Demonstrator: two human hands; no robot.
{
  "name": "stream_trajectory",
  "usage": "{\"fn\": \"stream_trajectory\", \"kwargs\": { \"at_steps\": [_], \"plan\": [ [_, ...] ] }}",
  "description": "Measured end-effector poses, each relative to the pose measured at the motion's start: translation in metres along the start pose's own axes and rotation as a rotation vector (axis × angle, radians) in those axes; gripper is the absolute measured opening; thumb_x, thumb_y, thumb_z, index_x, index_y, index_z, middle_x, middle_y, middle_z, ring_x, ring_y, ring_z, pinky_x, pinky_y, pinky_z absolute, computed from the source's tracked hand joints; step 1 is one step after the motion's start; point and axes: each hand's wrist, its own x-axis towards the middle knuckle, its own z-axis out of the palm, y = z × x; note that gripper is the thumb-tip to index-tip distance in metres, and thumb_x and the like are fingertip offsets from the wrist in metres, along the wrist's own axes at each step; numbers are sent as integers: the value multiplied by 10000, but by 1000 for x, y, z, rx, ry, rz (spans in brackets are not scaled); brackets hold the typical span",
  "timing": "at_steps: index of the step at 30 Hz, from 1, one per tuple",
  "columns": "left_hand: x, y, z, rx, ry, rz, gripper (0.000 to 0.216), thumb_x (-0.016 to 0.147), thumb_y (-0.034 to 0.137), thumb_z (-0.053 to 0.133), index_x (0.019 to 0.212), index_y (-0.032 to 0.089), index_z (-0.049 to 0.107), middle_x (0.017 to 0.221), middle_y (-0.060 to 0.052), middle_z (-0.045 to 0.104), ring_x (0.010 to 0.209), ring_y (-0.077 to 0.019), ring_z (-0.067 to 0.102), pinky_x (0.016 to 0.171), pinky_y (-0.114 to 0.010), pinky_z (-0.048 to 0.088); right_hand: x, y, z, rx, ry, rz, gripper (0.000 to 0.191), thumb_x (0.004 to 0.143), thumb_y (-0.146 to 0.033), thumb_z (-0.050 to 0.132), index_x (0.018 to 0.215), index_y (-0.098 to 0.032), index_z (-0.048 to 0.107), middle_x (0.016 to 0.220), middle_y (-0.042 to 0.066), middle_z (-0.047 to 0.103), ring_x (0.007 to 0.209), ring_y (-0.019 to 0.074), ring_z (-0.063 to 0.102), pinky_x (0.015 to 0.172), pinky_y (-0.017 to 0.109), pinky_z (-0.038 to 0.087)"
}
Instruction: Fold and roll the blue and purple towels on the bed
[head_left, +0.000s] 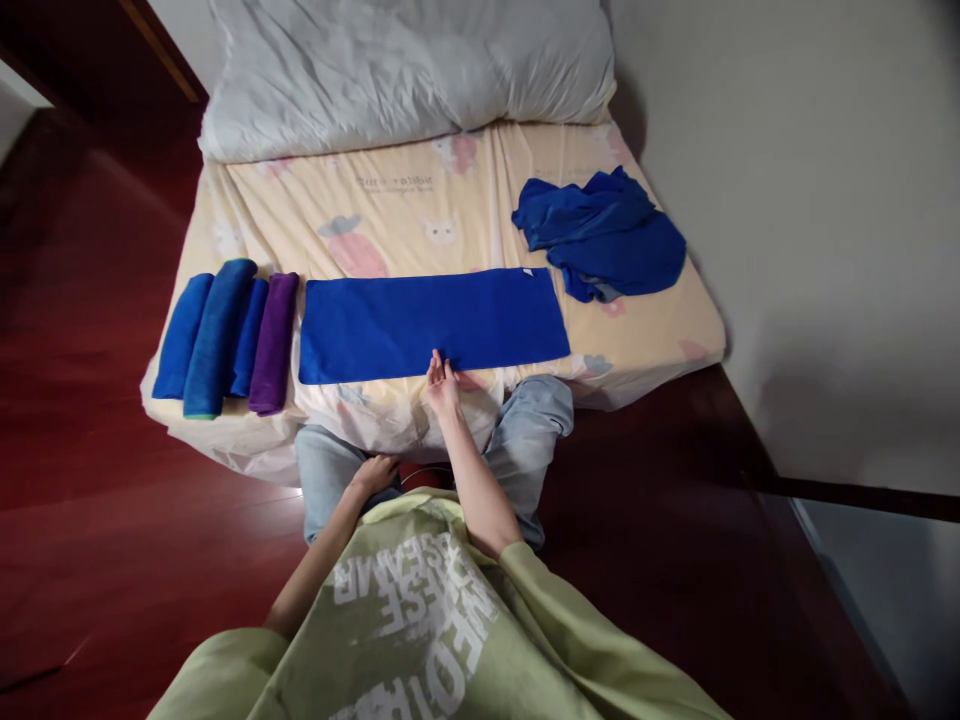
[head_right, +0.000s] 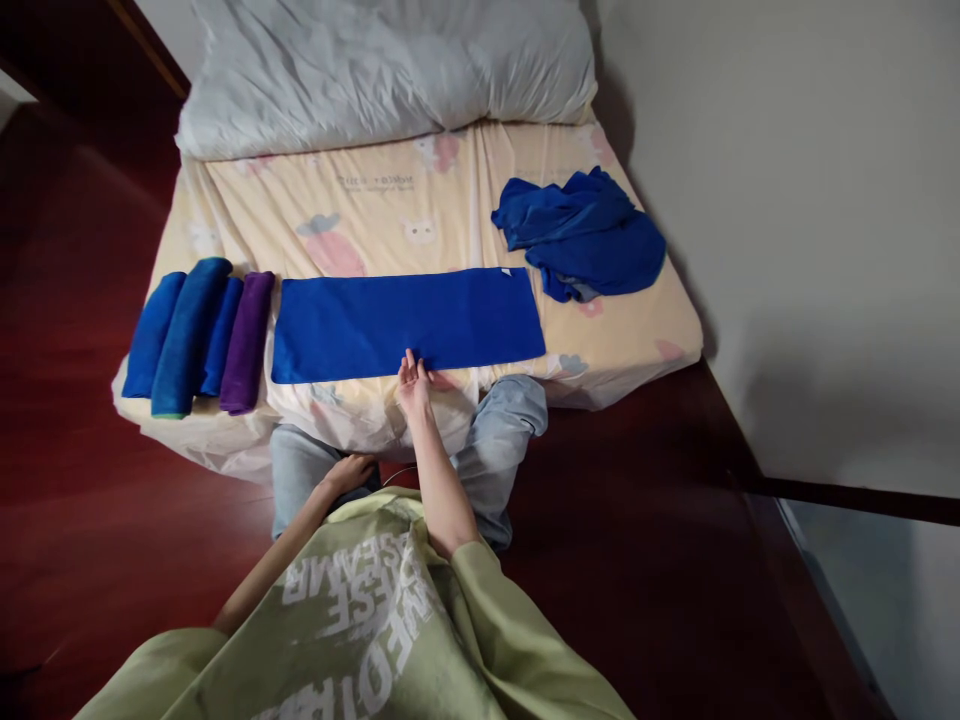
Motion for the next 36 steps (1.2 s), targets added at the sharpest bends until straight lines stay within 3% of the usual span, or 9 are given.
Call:
{"fn": "stream_trajectory", "kwargs": {
  "at_steps": [3, 6, 12, 15, 18, 23, 26, 31, 36],
  "plan": [
    [-1, 10, -11, -42, 60, 100, 353, 935, 216, 447, 1163, 190, 716, 1177, -100, 738, 1111, -248, 678, 980, -323, 504, 1, 3, 2, 6, 65, -12, 263, 1021, -165, 450, 1111, -180, 698, 1450, 36, 603, 1172, 62, 665, 851, 161, 604],
    [2, 25, -55, -131, 81, 258, 327, 929, 232, 458, 1067, 188, 751, 1001, -65, 774, 922, -209, 715, 885, -292, 531, 2, 6, 0, 14, 66, -29, 240, 1008, -159, 462, 1036, -187, 699, 1441, 26, 612, 1140, 58, 676, 841, 168, 610],
    [50, 65, -219, -208, 282, 378, 334, 930, 314, 478, 1056, 164, 748, 836, -44, 764, 693, -156, 697, 682, -228, 531, 3, 9, -6, -4, 64, -30, 213, 974, -191, 526, 1056, -207, 722, 1361, 8, 673, 1075, 67, 701, 839, 160, 604],
    [99, 82, -293, -155, 407, 246, 341, 913, 248, 453, 1036, 136, 750, 819, -56, 758, 615, -148, 671, 642, -230, 530, 6, 11, -8, -44, 84, -22, 205, 974, -243, 542, 1055, -226, 729, 1407, -3, 640, 1065, 78, 703, 867, 190, 604],
    [153, 95, -341, -105, 370, 72, 367, 893, 182, 452, 1115, 118, 737, 844, -79, 759, 615, -151, 676, 632, -231, 535, 8, 13, -11, -105, 60, -39, 213, 981, -292, 539, 1058, -260, 735, 1450, -12, 602, 1091, 96, 693, 928, 246, 594],
    [223, 105, -372, -75, 258, -139, 507, 934, 194, 452, 1426, 122, 550, 949, -127, 764, 677, -176, 700, 674, -266, 553, 6, 14, -11, -132, 62, -16, 234, 999, -323, 513, 1114, -300, 716, 1467, -24, 587, 1082, 101, 681, 876, 252, 581],
    [247, 104, -376, 28, 241, -175, 534, 934, 237, 492, 1452, 112, 517, 870, -120, 755, 677, -194, 696, 714, -297, 558, 4, 11, -8, -78, 70, 22, 229, 1002, -318, 512, 1101, -297, 717, 1440, -28, 611, 1038, 100, 684, 829, 233, 572],
    [268, 101, -381, 88, 286, -176, 268, 831, 214, 615, 1005, 67, 755, 625, -97, 663, 625, -206, 659, 703, -303, 544, 2, 6, -3, -35, 82, 57, 234, 1013, -304, 497, 1069, -300, 724, 1424, -44, 624, 1029, 98, 684, 826, 226, 564],
    [278, 93, -383, 0, 261, -168, 177, 792, 219, 653, 659, 118, 712, 450, -59, 532, 509, -189, 599, 614, -292, 511, 1, 5, -1, -86, 112, 47, 248, 1014, -298, 479, 1067, -294, 721, 1422, -34, 626, 1073, 123, 683, 831, 253, 578]
  ]
}}
